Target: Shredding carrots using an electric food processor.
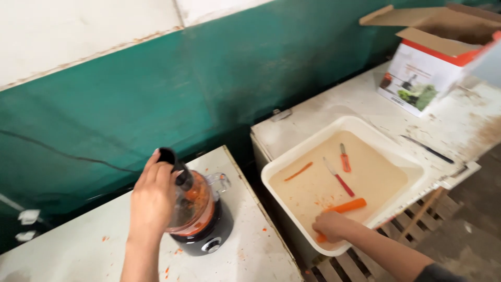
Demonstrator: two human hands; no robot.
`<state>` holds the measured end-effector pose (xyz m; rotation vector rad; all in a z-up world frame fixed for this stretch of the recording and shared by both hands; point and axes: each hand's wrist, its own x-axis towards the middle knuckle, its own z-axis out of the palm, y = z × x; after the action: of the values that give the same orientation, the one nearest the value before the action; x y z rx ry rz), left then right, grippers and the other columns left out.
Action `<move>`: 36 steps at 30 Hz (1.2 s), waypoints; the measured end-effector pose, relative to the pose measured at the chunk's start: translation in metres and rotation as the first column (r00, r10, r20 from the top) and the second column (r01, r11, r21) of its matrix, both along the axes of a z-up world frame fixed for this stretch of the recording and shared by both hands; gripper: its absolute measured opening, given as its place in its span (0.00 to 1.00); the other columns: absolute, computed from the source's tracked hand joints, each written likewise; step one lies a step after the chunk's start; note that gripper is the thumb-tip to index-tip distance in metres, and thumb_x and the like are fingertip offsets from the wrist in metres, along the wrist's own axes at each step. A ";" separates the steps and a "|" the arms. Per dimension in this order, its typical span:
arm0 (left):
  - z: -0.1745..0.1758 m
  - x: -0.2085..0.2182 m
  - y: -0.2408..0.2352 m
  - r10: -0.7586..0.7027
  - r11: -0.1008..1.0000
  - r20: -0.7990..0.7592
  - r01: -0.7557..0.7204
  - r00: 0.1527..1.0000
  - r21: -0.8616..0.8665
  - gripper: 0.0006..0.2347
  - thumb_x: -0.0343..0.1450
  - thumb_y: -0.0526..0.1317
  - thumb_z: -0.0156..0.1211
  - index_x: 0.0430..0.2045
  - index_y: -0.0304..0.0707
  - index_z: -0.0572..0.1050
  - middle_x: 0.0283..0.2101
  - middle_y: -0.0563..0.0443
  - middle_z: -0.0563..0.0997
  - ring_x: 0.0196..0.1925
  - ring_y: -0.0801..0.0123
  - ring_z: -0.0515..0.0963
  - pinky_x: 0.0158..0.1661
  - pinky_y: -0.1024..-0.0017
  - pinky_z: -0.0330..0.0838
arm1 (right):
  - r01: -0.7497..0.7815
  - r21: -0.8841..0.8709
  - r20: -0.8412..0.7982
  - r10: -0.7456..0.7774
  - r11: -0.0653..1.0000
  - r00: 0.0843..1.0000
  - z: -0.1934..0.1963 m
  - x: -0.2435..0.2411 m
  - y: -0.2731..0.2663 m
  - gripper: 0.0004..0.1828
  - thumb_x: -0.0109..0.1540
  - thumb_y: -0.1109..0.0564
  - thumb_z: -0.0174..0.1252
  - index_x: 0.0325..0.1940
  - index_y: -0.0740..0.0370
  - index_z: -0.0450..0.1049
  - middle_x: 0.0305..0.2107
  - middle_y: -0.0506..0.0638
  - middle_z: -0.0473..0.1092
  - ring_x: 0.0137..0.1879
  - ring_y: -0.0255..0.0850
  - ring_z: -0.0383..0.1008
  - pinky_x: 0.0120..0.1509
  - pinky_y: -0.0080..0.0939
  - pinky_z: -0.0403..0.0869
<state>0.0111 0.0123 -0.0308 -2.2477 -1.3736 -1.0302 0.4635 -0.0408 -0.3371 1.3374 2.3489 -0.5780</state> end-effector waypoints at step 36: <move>0.020 -0.010 -0.021 0.003 0.982 0.398 -0.077 0.918 0.170 0.03 0.72 0.31 0.63 0.36 0.31 0.75 0.44 0.39 0.79 0.65 0.42 0.75 0.54 0.55 0.75 | 0.288 0.038 -0.998 0.024 0.957 0.054 0.250 -0.261 0.148 0.21 0.61 0.61 0.64 0.55 0.63 0.66 0.43 0.53 0.79 0.50 0.37 0.80 0.55 0.37 0.77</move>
<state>0.0015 -0.0089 -0.0107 -1.9371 -1.3983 -1.5939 0.2022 0.1076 -0.0866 1.4598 3.4465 -1.9196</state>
